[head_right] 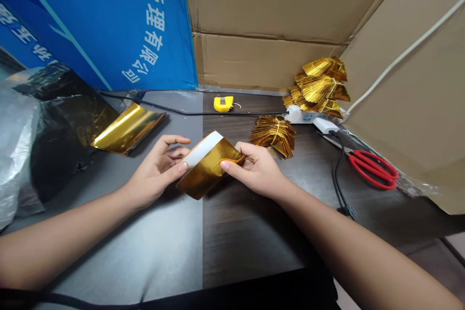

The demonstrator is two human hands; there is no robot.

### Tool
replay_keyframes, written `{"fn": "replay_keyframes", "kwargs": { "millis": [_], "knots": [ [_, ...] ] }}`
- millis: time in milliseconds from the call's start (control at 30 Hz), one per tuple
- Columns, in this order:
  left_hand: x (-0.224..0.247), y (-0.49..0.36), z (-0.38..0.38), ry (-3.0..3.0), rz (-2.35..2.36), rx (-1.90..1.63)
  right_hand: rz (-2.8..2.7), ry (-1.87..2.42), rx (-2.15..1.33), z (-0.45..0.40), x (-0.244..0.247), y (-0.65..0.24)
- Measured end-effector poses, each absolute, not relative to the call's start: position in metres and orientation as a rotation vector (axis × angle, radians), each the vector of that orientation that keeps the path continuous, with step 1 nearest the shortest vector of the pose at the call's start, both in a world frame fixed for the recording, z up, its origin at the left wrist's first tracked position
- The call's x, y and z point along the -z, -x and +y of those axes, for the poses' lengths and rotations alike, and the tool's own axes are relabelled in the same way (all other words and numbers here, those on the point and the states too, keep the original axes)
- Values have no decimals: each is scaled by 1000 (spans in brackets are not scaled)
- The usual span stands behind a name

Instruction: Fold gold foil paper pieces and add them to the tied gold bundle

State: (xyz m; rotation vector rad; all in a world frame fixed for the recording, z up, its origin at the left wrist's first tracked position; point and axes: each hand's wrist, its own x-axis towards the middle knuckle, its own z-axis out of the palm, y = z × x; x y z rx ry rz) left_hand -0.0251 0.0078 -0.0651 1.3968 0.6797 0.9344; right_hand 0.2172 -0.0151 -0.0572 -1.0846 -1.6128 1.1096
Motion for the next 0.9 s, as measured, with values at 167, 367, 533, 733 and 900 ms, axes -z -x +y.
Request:
{"fn": "replay_keyframes", "kwargs": {
  "millis": [167,367,533,733,900],
  "knots": [
    [61,22,2,-1403,655,-854,-1531,1003,-1216,-19,57,-209],
    [60,22,1,-1377,681,-793,-1433,981,-1387,-24,60,-204],
    [63,19,2,-1341,682,-852,-1594,1034,-1321,-30,61,-199],
    [65,18,-1,-1508,734,-948,-1682,1030,-1293,-33,60,-195],
    [64,17,-1,-1524,773,-952,-1665,1016,-1306,-33,60,-194]
  ]
}}
